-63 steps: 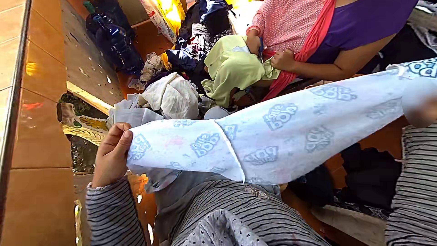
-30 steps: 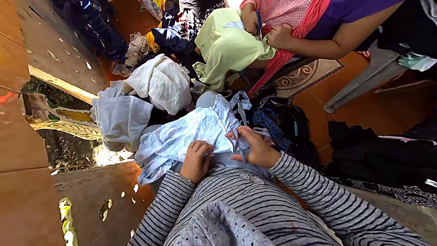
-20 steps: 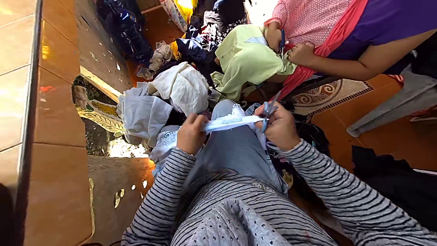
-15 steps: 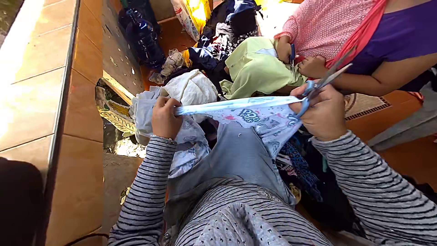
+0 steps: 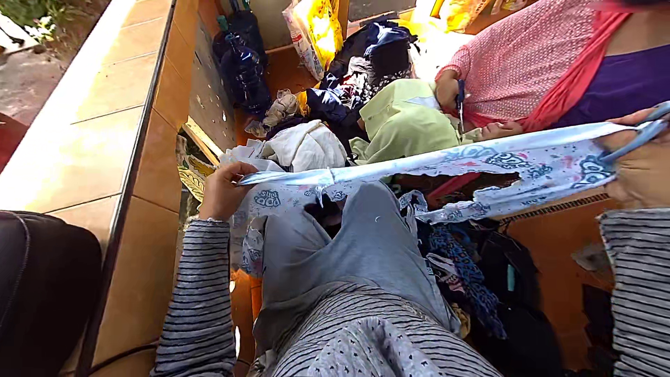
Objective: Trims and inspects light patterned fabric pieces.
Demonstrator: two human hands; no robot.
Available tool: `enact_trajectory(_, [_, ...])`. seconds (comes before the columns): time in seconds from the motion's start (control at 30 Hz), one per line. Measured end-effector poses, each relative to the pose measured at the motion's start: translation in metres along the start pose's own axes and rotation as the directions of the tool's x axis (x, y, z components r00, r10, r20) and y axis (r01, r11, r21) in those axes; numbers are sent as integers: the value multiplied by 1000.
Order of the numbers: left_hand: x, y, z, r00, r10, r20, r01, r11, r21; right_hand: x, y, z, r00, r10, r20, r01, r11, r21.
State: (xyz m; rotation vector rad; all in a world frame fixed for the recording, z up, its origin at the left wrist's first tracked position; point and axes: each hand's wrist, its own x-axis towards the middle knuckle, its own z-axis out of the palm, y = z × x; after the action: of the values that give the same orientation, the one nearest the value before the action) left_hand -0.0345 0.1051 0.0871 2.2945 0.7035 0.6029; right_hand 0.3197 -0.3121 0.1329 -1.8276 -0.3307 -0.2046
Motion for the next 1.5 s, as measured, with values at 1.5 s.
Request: enact_trajectory(1.5, [-56,62,143,762,-322,562,627,586,-514,-217,62,121,-117,107,987,-890,430,-153])
